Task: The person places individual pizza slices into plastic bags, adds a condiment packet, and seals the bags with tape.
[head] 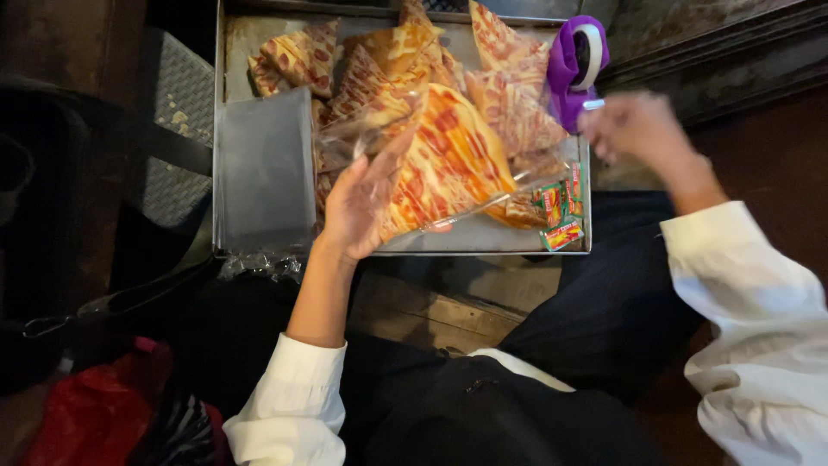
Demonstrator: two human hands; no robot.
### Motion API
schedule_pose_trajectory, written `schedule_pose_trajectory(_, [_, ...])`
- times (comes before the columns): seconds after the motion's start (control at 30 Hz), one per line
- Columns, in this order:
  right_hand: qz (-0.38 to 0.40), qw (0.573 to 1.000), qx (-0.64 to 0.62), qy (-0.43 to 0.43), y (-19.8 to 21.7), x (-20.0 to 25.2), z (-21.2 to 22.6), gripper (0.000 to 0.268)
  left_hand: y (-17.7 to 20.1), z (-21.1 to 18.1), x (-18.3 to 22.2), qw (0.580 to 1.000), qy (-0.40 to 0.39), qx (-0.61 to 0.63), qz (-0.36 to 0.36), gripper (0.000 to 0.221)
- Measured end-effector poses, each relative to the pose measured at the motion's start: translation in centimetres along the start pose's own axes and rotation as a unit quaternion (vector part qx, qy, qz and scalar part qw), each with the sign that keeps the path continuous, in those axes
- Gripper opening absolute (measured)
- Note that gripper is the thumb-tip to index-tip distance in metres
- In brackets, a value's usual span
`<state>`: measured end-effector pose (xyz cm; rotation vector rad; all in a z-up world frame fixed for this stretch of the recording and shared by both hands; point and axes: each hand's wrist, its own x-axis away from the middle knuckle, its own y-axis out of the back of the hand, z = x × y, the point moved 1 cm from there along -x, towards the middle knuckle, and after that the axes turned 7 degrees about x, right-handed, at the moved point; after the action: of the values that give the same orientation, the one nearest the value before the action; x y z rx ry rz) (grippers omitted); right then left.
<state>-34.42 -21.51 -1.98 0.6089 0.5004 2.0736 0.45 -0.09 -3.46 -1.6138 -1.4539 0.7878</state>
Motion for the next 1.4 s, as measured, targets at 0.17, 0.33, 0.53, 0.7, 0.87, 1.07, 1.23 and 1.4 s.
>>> schedule_pose_trajectory(0.17, [0.157,0.852,0.487,-0.111,-3.1,1.6,-9.1,0.106,-5.5,-1.5,1.5,0.999,-0.012,0.032,-0.021,0.082])
schedule_pose_trajectory(0.33, [0.134,0.820,0.536,-0.153,-4.9,0.1,-9.6,0.080,-3.8,-1.1,0.5,1.000,-0.012,0.023,-0.014,0.084])
schedule_pose_trajectory(0.53, [0.057,0.847,0.508,-0.147,-1.2,1.4,-9.0,0.024,-4.1,-1.2,1.0,0.996,0.022,0.091,0.008,0.084])
schedule_pose_trajectory(0.7, [0.027,0.989,0.060,-0.136,2.3,4.3,4.0,0.025,-4.3,-1.3,0.9,0.987,0.057,0.147,0.022,0.080])
schedule_pose_trajectory(0.87, [0.077,0.988,0.083,-0.107,1.3,6.6,16.5,0.031,-4.7,-0.9,0.5,0.988,0.084,0.124,0.049,0.083])
schedule_pose_trajectory(1.07, [0.239,0.968,0.045,-0.055,-0.3,5.6,16.6,0.043,-4.2,0.2,0.5,0.981,0.101,0.137,0.092,0.071])
schedule_pose_trajectory(1.23, [0.206,0.968,-0.017,-0.144,-3.3,5.8,17.8,0.105,-4.7,0.0,0.6,0.986,0.079,0.117,0.091,0.069])
schedule_pose_trajectory(1.4, [0.222,0.973,0.047,0.039,-3.9,5.4,15.3,0.082,-4.1,0.4,0.3,0.994,0.050,0.051,0.083,0.065])
